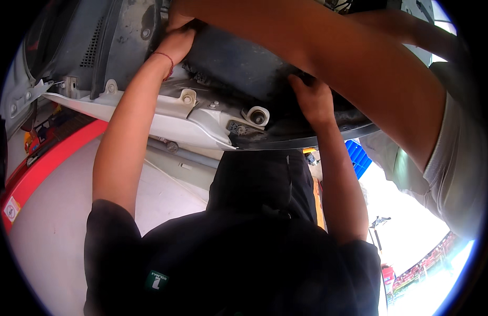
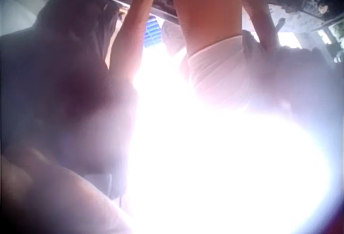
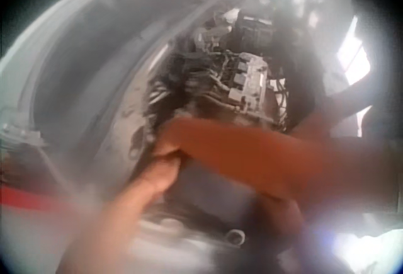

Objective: The person installs an air filter housing unit into the engine bay of a car, aligns the components with the help of another person, and secures the housing by using an electric drill to tighten several screws.

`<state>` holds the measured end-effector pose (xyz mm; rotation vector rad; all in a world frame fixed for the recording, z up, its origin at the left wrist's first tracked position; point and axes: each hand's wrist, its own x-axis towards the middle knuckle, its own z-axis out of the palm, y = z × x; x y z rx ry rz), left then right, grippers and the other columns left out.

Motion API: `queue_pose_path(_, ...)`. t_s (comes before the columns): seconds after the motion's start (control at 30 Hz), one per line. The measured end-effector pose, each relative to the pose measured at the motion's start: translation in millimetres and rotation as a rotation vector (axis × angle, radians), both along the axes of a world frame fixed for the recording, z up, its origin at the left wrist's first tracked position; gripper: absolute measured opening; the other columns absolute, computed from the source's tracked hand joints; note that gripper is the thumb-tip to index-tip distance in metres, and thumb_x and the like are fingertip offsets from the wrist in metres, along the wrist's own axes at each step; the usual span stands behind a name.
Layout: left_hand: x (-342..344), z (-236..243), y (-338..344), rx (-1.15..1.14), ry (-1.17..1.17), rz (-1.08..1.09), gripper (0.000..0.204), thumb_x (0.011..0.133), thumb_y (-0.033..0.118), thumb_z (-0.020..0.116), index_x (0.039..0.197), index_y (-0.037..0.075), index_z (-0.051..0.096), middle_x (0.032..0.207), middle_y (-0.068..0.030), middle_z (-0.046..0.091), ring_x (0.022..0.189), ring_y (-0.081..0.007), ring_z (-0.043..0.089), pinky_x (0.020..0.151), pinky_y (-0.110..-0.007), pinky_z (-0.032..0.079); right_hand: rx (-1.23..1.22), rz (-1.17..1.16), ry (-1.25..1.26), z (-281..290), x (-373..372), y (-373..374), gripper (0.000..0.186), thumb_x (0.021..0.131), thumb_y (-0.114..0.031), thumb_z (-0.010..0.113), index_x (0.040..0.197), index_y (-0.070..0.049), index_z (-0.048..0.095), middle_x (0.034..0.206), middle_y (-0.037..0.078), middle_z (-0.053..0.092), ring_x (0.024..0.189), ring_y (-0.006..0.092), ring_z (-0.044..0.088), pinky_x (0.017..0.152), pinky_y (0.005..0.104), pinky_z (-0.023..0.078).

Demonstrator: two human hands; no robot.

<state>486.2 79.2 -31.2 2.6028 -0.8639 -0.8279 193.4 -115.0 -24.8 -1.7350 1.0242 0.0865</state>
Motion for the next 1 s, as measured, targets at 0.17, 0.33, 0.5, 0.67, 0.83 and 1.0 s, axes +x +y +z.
queue_pose_path(0.17,7,-11,-2,0.125,-0.064,-0.063,0.052,0.098,0.031,0.032,0.114,-0.004,0.067,0.124,-0.0271,0.062,0.117,-0.0407,0.06,0.101,-0.045,0.046,0.066,0.042,-0.096,-8,-3,-6,0.061,0.087,-0.023,0.068,0.139,0.003,0.049,0.127,0.015,0.061,0.105,0.0198,0.061,0.086,0.0302,0.05)
queue_pose_path(0.33,-9,23,-17,0.153,0.152,0.127,0.05,0.099,0.03,0.031,0.109,-0.004,0.067,0.122,-0.0275,0.063,0.117,-0.0404,0.058,0.101,-0.044,0.043,0.107,-0.017,0.115,-5,-3,-7,0.059,0.088,-0.021,0.063,0.141,0.001,0.047,0.127,0.013,0.061,0.104,0.0188,0.061,0.078,0.0309,0.052)
queue_pose_path(0.5,-6,25,-14,0.296,0.126,-0.122,0.046,0.096,0.022,0.032,0.109,-0.001,0.069,0.124,-0.0263,0.063,0.115,-0.0395,0.06,0.1,-0.044,0.044,-0.211,-0.011,-0.068,-41,-9,-30,0.041,0.085,-0.013,0.059,0.121,0.006,0.06,0.117,0.02,0.064,0.107,0.0274,0.06,0.095,0.0387,0.046)
queue_pose_path(0.67,-3,21,-16,0.309,0.113,-0.108,0.045,0.096,0.019,0.033,0.115,0.0,0.069,0.126,-0.0262,0.062,0.118,-0.0382,0.06,0.101,-0.044,0.045,-0.281,0.256,0.15,-42,1,-33,0.068,0.087,-0.021,0.06,0.148,0.003,0.039,0.145,0.02,0.049,0.134,0.0291,0.047,0.113,0.0362,0.034)
queue_pose_path(0.83,-12,38,-17,0.118,0.143,0.224,0.044,0.098,0.024,0.036,0.119,-0.001,0.067,0.125,-0.0248,0.063,0.117,-0.0378,0.061,0.1,-0.043,0.046,-0.173,0.22,0.042,-47,10,-26,0.048,0.086,-0.02,0.06,0.129,0.002,0.055,0.13,0.02,0.058,0.123,0.0297,0.053,0.106,0.0381,0.037)
queue_pose_path(1.0,-9,32,-14,0.072,0.182,0.294,0.047,0.099,0.029,0.036,0.12,-0.002,0.065,0.127,-0.0255,0.062,0.12,-0.0394,0.059,0.102,-0.043,0.045,-0.171,0.195,-0.013,-51,9,-32,0.055,0.089,-0.019,0.059,0.139,0.004,0.049,0.137,0.02,0.055,0.131,0.0261,0.048,0.113,0.0374,0.033)
